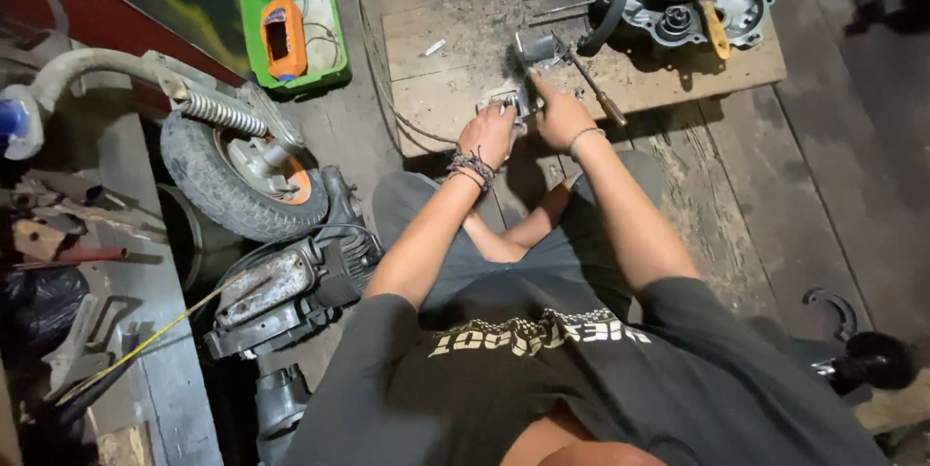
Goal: Cleaning a motorcycle engine component using a wire brush and a scraper to remove dirt and grime.
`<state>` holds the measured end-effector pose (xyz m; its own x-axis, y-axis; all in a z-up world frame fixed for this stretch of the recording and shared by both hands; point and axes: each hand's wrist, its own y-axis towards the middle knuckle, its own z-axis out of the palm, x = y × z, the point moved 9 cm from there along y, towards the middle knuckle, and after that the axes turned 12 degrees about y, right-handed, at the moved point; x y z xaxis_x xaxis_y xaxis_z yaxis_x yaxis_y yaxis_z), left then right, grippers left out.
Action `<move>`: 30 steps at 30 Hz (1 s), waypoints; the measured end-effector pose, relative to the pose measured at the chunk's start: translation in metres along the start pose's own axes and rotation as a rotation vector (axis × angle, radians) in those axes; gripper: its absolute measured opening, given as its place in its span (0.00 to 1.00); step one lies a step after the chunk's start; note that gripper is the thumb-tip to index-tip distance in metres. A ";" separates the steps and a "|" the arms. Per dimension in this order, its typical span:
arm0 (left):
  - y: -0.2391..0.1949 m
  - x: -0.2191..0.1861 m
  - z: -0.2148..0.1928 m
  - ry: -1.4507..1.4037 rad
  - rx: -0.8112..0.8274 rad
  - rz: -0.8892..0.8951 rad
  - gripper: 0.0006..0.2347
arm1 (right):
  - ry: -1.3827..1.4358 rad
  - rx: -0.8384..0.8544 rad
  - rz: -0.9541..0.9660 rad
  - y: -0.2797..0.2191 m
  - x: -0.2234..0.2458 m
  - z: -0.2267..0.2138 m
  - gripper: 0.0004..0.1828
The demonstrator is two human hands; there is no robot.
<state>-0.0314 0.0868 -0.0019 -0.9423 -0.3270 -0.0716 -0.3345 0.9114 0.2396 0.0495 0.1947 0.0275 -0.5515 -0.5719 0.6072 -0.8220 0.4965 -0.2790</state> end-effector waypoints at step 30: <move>0.001 0.000 -0.014 0.000 0.005 0.031 0.13 | 0.308 0.073 0.074 -0.052 -0.017 -0.014 0.33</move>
<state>-0.0315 0.0842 0.0115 -0.9522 -0.2985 -0.0645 -0.3052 0.9223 0.2373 0.1038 0.1875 0.0419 -0.5503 -0.3057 0.7770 -0.7956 0.4744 -0.3768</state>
